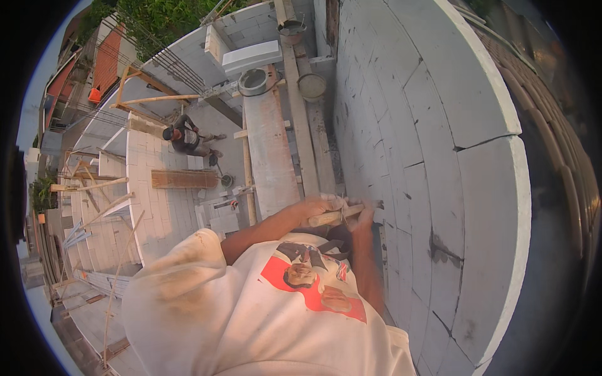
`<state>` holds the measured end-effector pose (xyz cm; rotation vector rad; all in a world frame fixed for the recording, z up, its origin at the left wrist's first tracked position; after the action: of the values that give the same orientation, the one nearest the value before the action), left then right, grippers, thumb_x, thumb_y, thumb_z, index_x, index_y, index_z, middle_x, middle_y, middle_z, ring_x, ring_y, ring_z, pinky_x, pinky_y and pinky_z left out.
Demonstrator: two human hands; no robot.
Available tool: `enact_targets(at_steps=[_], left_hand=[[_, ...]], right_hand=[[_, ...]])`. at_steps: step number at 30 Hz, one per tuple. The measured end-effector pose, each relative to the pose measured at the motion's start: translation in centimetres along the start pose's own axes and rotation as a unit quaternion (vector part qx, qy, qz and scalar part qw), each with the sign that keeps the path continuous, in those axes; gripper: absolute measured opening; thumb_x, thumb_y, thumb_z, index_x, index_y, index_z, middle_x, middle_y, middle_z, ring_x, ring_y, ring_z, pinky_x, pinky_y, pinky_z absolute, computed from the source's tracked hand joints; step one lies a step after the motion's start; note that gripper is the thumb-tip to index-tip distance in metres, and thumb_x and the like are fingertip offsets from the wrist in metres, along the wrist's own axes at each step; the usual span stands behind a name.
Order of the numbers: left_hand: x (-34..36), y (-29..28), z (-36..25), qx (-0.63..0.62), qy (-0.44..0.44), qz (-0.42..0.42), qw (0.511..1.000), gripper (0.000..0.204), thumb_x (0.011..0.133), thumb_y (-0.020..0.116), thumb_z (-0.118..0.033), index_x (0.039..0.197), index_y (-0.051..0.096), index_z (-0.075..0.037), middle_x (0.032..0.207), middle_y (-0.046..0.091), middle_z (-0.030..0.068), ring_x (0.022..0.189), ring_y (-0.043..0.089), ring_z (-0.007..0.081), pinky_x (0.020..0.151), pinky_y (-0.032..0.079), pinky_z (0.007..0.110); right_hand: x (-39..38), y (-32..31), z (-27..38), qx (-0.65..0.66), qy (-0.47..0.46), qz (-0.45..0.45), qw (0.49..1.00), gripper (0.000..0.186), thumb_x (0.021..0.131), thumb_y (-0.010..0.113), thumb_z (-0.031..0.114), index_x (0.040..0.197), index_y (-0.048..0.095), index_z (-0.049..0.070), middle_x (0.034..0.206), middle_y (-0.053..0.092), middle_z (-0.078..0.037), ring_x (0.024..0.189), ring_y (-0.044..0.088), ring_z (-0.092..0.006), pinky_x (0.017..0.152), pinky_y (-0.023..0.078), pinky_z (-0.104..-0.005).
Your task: The person applies mortar to a wall using a trowel and places white rectangular tiles onto the surface. They use a hammer to tap the tiles into position and a tape measure to check alignment. The person works on a rooftop, handling tiles and tools to construct a tiled wall section.
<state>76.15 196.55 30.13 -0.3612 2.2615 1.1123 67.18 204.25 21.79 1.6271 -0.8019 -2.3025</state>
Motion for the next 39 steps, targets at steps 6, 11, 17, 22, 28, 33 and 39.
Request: enact_targets(at_steps=[6, 11, 17, 22, 28, 33, 39], left_hand=[[-3.3, -8.6, -7.4, -0.207, 0.188, -0.063, 0.958, 0.026, 0.102, 0.065, -0.028, 0.113, 0.06, -0.005, 0.116, 0.067, 0.0111, 0.111, 0.067, 0.03, 0.105, 0.053, 0.05], [-5.7, -19.0, -8.1, -0.247, 0.216, -0.247, 0.912, 0.035, 0.102, 0.065, -0.014, 0.126, 0.048, 0.004, 0.11, 0.066, 0.0176, 0.099, 0.071, 0.0328, 0.094, 0.06, 0.053], [-4.4, -31.5, -3.8, -0.319, 0.207, -0.299, 0.875, 0.034, 0.104, 0.057, -0.008, 0.134, 0.047, 0.004, 0.11, 0.065, 0.0157, 0.099, 0.069, 0.0338, 0.095, 0.058, 0.057], [-2.0, -35.4, -6.5, -0.287, 0.133, -0.328, 0.89, 0.025, 0.103, 0.053, -0.009, 0.126, 0.054, 0.0, 0.096, 0.061, 0.0096, 0.083, 0.064, 0.0249, 0.084, 0.058, 0.048], [-1.3, -44.7, -9.6, -0.236, 0.068, -0.389, 0.888, 0.011, 0.095, 0.056, -0.018, 0.098, 0.06, -0.008, 0.061, 0.042, -0.0038, 0.045, 0.038, 0.0117, 0.045, 0.034, 0.034], [-1.1, -49.6, -9.1, -0.224, 0.021, -0.387, 0.894, 0.037, 0.096, 0.056, -0.049, 0.084, 0.057, -0.013, 0.054, 0.036, -0.0049, 0.042, 0.033, 0.0123, 0.042, 0.029, 0.033], [-1.7, -51.6, -9.4, -0.12, -0.026, -0.448, 0.886, 0.029, 0.1, 0.051, -0.043, 0.084, 0.055, -0.018, 0.059, 0.045, -0.0032, 0.047, 0.047, 0.0118, 0.038, 0.035, 0.032]], right_hand=[[6.4, -9.7, 6.6, -0.013, 0.163, 0.005, 0.987, 0.019, 0.095, 0.057, 0.013, 0.077, 0.052, 0.009, 0.058, 0.046, 0.003, 0.047, 0.044, -0.0099, 0.046, 0.045, -0.0259], [5.1, -19.9, 10.1, -0.357, 0.138, -0.135, 0.914, 0.008, 0.091, 0.055, 0.008, 0.084, 0.051, 0.009, 0.061, 0.042, 0.003, 0.045, 0.04, -0.0098, 0.039, 0.037, -0.0241], [6.4, -19.5, 5.3, -0.583, 0.186, -0.176, 0.771, 0.018, 0.088, 0.06, 0.007, 0.075, 0.048, 0.011, 0.062, 0.047, -0.001, 0.045, 0.045, -0.0151, 0.043, 0.045, -0.0339], [12.2, -11.3, 4.6, -0.661, 0.169, -0.136, 0.718, 0.016, 0.086, 0.063, 0.008, 0.076, 0.052, 0.009, 0.063, 0.05, -0.003, 0.046, 0.048, -0.0167, 0.044, 0.046, -0.0352], [21.9, -1.1, 4.9, -0.721, 0.147, -0.098, 0.67, 0.014, 0.084, 0.068, 0.009, 0.077, 0.056, 0.007, 0.063, 0.054, -0.005, 0.048, 0.053, -0.0186, 0.046, 0.048, -0.0367], [30.2, 4.8, 7.3, -0.752, 0.047, -0.035, 0.656, 0.013, 0.082, 0.071, 0.01, 0.078, 0.06, 0.005, 0.064, 0.057, -0.006, 0.05, 0.056, -0.0201, 0.047, 0.049, -0.0379], [34.1, 23.1, 11.8, -0.778, -0.038, -0.066, 0.624, 0.021, 0.078, 0.072, 0.013, 0.09, 0.056, 0.005, 0.064, 0.055, -0.005, 0.05, 0.055, -0.0188, 0.045, 0.047, -0.0392]])
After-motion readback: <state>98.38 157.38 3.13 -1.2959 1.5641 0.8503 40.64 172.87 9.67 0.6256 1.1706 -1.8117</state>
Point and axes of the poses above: each hand's wrist, its own x-axis towards the middle knuckle, its own y-axis out of the palm, z = x × y, the point moved 10 cm from there along x, towards the middle knuckle
